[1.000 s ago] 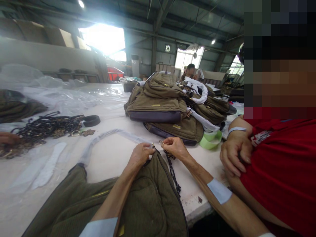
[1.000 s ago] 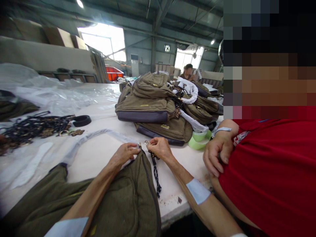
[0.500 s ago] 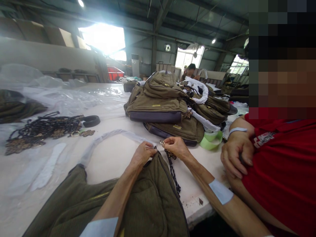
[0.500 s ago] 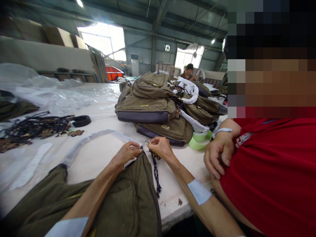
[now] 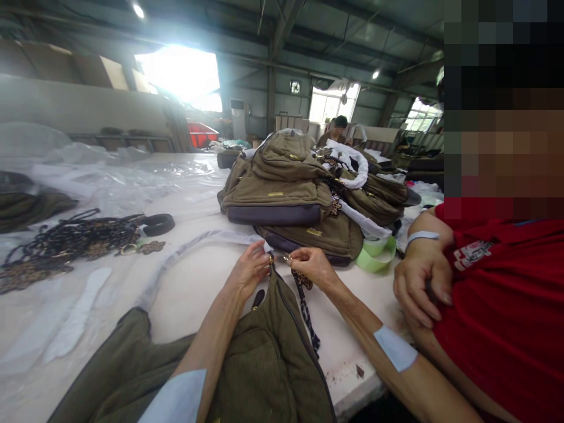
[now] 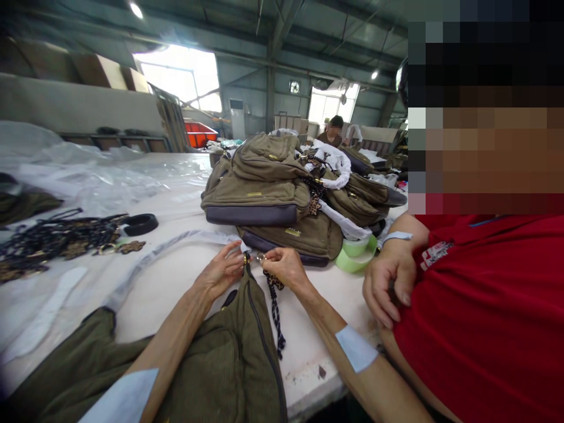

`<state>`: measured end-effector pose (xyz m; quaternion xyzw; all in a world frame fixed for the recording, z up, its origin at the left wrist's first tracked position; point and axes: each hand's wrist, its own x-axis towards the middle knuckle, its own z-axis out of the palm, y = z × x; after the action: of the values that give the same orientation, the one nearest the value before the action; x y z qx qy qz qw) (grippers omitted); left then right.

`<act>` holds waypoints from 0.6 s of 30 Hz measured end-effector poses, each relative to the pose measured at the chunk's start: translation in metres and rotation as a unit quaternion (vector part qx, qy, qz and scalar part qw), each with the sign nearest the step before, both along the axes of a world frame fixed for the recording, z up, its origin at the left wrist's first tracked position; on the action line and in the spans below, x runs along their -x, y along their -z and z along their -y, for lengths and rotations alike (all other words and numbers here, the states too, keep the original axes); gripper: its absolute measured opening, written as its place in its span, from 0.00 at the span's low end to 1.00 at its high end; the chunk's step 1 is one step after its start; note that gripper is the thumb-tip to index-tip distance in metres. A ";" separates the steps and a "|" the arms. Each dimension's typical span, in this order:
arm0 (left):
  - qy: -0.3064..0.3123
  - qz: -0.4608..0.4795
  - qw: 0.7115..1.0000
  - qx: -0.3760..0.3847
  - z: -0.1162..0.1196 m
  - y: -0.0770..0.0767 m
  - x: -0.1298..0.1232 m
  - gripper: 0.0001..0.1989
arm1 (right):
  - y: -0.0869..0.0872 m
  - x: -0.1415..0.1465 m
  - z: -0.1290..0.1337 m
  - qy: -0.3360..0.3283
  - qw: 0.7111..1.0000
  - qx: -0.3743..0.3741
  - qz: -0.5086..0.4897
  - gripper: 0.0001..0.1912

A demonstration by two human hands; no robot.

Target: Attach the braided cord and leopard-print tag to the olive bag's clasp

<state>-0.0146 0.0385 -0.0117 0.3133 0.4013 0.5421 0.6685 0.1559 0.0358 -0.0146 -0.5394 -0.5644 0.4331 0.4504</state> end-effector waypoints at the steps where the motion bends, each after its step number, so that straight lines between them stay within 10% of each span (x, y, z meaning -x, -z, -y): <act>1: -0.001 -0.004 1.000 -0.004 0.000 0.000 0.000 0.26 | 0.001 0.001 -0.001 0.000 1.000 0.000 0.000 0.14; 18: -0.088 0.001 0.993 -0.076 -0.002 0.006 -0.005 0.21 | -0.008 0.026 -0.006 -0.012 0.996 0.049 0.068 0.10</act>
<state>-0.0094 0.0409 -0.0179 0.3259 0.3845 0.6282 0.5927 0.1303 0.0421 -0.0067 -0.5823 -0.5785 0.4277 0.3786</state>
